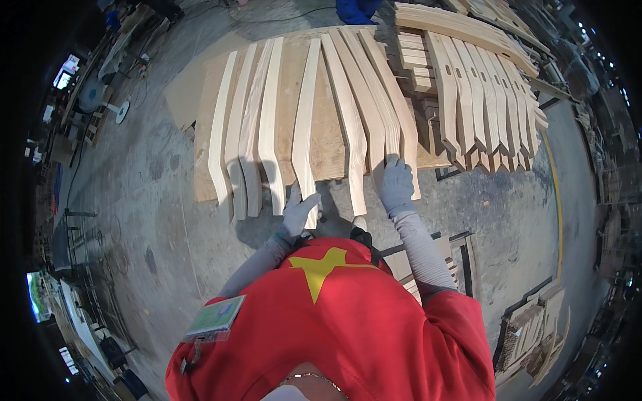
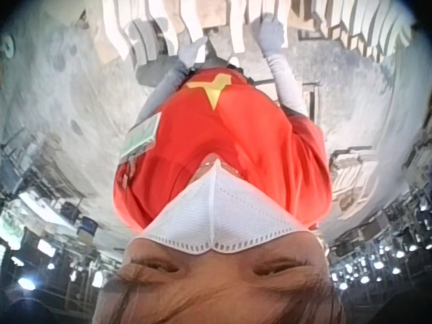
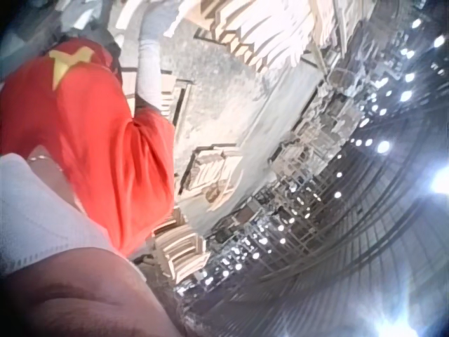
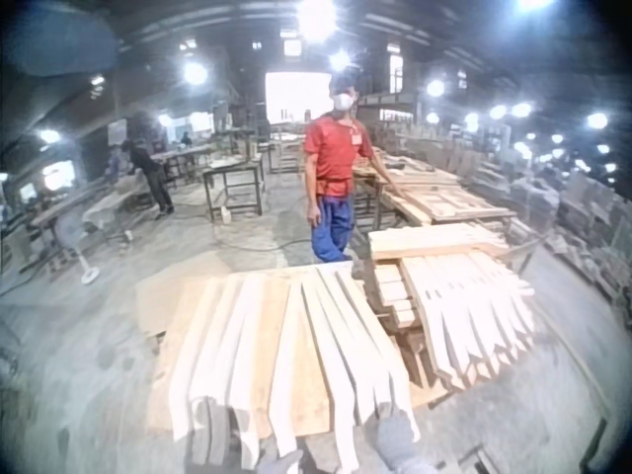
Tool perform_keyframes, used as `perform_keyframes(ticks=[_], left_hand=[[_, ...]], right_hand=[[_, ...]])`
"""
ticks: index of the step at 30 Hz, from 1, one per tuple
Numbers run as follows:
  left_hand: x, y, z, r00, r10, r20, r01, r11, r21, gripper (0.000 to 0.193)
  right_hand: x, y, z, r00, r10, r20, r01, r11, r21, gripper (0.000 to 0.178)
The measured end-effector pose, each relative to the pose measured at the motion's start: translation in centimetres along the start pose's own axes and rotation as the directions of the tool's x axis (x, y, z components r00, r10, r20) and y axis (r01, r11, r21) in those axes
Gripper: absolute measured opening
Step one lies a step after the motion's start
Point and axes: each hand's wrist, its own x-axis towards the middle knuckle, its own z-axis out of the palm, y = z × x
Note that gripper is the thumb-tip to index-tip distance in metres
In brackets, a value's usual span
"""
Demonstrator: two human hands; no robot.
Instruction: The person repeatedly picks up long, light-colored wooden planks from a table and stacks them onto a growing pile on the floor. The person handles the planks one at a time, aligning them before placing them down.
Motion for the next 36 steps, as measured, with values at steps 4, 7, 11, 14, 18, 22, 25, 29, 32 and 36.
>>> perform_keyframes(ticks=[4, 7, 11, 14, 18, 22, 25, 29, 32, 36], left_hand=[[1.5, -1.6, -0.7, 0.988, 0.155, -0.023, -0.154, 0.987, 0.053, 0.061], [0.1, 0.2, 0.4, 0.998, 0.026, 0.057, -0.019, 0.992, -0.122, 0.061], [-0.1, 1.7, 0.2, 0.982, 0.188, -0.03, -0.189, 0.981, -0.041, 0.071], [-0.2, 1.6, -0.1, 0.982, 0.186, -0.021, -0.187, 0.98, -0.072, 0.073], [-0.7, 1.6, -0.1, 0.993, 0.105, -0.05, -0.11, 0.988, -0.105, 0.072], [-0.9, 0.9, -0.4, 0.997, 0.07, -0.033, -0.075, 0.98, -0.186, 0.06], [-0.9, 0.5, -0.8, 0.997, -0.064, 0.038, 0.074, 0.917, -0.391, 0.043], [-0.6, 0.7, -1.2, 0.99, -0.093, 0.107, 0.13, 0.892, -0.434, 0.033], [-1.6, 1.5, -1.7, 0.983, -0.104, 0.15, 0.151, 0.925, -0.349, 0.036], [-2.3, -0.9, -3.5, 0.834, 0.486, 0.261, -0.552, 0.728, 0.406, 0.055]], right_hand=[[2.4, 0.2, 0.8, 0.984, 0.091, 0.153, -0.108, 0.989, 0.106, 0.053], [2.4, 1.5, 2.0, 0.991, 0.073, 0.114, -0.077, 0.997, 0.032, 0.074], [1.8, 1.9, 1.8, 0.998, 0.063, 0.002, -0.062, 0.966, 0.252, 0.089], [2.6, 3.3, -2.2, 0.923, 0.067, 0.379, -0.359, 0.503, 0.786, 0.066], [1.2, 2.8, -6.3, 0.836, 0.026, 0.548, -0.548, 0.077, 0.833, 0.045], [-2.8, 0.3, -7.1, 0.839, -0.044, 0.542, -0.541, -0.165, 0.825, 0.039], [-5.0, -1.7, -6.1, 0.803, -0.154, 0.576, -0.592, -0.314, 0.742, 0.039], [-6.8, -4.8, -2.4, 0.862, -0.197, 0.467, -0.469, 0.042, 0.882, 0.042], [-7.5, -8.1, -1.1, 0.846, -0.188, 0.499, -0.476, 0.154, 0.866, 0.056], [-7.0, -10.9, -1.4, 0.796, -0.19, 0.575, -0.521, 0.27, 0.81, 0.087]])
